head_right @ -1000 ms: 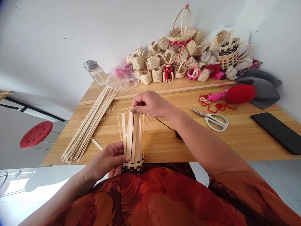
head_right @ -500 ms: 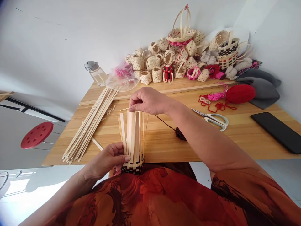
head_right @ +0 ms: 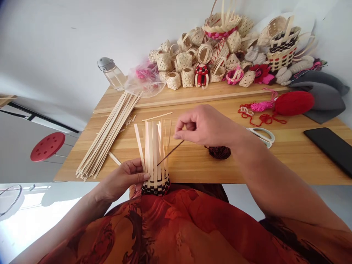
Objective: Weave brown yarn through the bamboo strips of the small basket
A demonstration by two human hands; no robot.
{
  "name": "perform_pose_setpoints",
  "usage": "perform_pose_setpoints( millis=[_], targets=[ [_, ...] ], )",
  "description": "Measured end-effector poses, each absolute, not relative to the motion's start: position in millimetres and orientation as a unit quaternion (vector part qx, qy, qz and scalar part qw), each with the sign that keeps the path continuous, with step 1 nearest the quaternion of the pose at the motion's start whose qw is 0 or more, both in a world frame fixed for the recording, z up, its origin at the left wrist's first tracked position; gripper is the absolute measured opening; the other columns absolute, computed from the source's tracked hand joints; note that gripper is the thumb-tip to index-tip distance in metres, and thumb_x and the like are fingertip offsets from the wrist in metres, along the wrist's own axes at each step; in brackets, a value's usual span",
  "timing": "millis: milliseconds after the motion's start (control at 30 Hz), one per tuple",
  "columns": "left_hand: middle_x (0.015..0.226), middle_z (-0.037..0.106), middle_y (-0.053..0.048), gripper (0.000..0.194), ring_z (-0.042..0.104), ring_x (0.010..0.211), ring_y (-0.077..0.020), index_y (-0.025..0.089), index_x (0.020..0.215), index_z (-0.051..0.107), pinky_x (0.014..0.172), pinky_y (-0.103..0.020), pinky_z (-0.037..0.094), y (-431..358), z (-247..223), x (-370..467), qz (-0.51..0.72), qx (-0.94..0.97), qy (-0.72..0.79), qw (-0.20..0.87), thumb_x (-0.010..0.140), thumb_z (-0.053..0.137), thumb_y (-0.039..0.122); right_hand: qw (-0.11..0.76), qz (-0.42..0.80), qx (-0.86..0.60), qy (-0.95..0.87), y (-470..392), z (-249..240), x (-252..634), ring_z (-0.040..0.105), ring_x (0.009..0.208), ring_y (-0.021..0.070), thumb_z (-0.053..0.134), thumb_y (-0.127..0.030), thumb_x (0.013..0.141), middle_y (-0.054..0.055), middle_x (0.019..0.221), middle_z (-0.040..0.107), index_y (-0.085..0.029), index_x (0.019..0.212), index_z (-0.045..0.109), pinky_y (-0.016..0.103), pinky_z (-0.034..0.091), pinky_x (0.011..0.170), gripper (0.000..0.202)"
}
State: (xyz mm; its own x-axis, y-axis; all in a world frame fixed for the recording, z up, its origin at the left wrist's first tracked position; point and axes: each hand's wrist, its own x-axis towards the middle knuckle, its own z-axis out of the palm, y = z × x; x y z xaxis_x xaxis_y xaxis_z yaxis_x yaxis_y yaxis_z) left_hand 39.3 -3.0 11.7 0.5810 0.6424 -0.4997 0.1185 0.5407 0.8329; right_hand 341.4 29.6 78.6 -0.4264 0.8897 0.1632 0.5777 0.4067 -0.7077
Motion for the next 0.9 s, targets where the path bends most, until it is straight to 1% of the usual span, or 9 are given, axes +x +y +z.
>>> perform_pose_setpoints(
  millis=[100,133,200,300,467,600,733,800,900],
  targets=[
    [0.078,0.076,-0.002,0.018,0.066,0.066,-0.0117,0.016,0.089,0.072,0.060,-0.020,0.050,-2.7,11.7,37.7,0.181,0.446,0.423,0.768,0.078,0.082,0.026,0.190,0.328,-0.487,-0.787,14.4,74.6,354.0,0.039,0.045,0.0086,0.073,-0.045,0.082,-0.005,0.049,0.050,-0.024,0.084,0.080,0.025,0.027,0.045,0.023],
    [0.076,0.075,-0.001,0.017,0.065,0.064,-0.0111,0.016,0.088,0.072,0.058,-0.019,0.049,-2.7,12.0,38.0,0.182,0.447,0.423,0.767,0.078,0.082,0.026,0.171,0.339,-0.487,-0.786,10.9,74.4,356.4,0.041,0.045,0.0090,0.073,-0.047,0.082,-0.005,0.051,0.053,-0.025,0.087,0.081,0.025,0.028,0.046,0.024],
    [0.077,0.075,-0.002,0.018,0.066,0.065,-0.0119,0.015,0.089,0.072,0.062,-0.021,0.051,-3.0,12.9,39.3,0.178,0.449,0.426,0.765,0.078,0.082,0.026,0.154,0.348,-0.478,-0.792,7.5,75.4,357.5,0.048,0.049,0.0104,0.073,-0.046,0.083,-0.003,0.057,0.061,-0.025,0.090,0.081,0.026,0.032,0.048,0.023],
    [0.082,0.076,-0.004,0.023,0.069,0.071,-0.0149,0.015,0.092,0.072,0.067,-0.024,0.054,-3.9,14.2,41.5,0.162,0.456,0.431,0.762,0.077,0.083,0.028,0.176,0.314,-0.473,-0.804,13.8,77.4,350.9,0.053,0.055,0.0117,0.070,-0.038,0.086,0.000,0.066,0.069,-0.023,0.088,0.081,0.027,0.035,0.055,0.019],
    [0.080,0.076,-0.004,0.025,0.065,0.067,-0.0132,0.013,0.086,0.071,0.053,-0.018,0.044,-5.1,13.9,43.0,0.147,0.473,0.429,0.755,0.074,0.085,0.029,0.224,0.239,-0.472,-0.819,46.7,76.7,331.2,0.049,0.057,0.0102,0.069,-0.033,0.088,-0.001,0.065,0.065,-0.017,0.081,0.077,0.026,0.033,0.058,0.019],
    [0.080,0.077,-0.005,0.025,0.067,0.069,-0.0137,0.013,0.089,0.072,0.056,-0.018,0.046,-5.6,12.8,43.9,0.157,0.464,0.421,0.764,0.073,0.085,0.028,0.259,0.250,-0.430,-0.828,69.0,79.6,318.8,0.043,0.055,0.0085,0.069,-0.036,0.090,-0.004,0.060,0.057,-0.015,0.081,0.072,0.026,0.030,0.057,0.023],
    [0.080,0.078,-0.004,0.022,0.065,0.065,-0.0112,0.014,0.087,0.073,0.053,-0.017,0.042,-5.4,12.7,45.3,0.162,0.456,0.405,0.776,0.074,0.086,0.026,0.247,0.303,-0.397,-0.830,82.6,83.4,309.3,0.046,0.056,0.0080,0.060,-0.023,0.096,-0.003,0.062,0.057,-0.013,0.080,0.069,0.025,0.031,0.057,0.020],
    [0.080,0.078,-0.004,0.020,0.064,0.064,-0.0104,0.014,0.087,0.073,0.052,-0.016,0.042,-5.2,13.1,45.8,0.162,0.451,0.399,0.781,0.075,0.085,0.025,0.245,0.329,-0.387,-0.826,87.8,83.8,305.2,0.046,0.056,0.0078,0.058,-0.019,0.096,-0.003,0.062,0.057,-0.013,0.081,0.069,0.025,0.033,0.058,0.019],
    [0.080,0.078,-0.004,0.022,0.065,0.066,-0.0103,0.015,0.092,0.074,0.052,-0.015,0.042,-4.6,13.7,46.4,0.161,0.450,0.397,0.783,0.076,0.085,0.024,0.299,0.320,-0.369,-0.820,90.9,84.6,299.6,0.047,0.058,0.0080,0.065,-0.016,0.091,-0.003,0.064,0.058,-0.013,0.082,0.070,0.025,0.035,0.060,0.011]
  ],
)
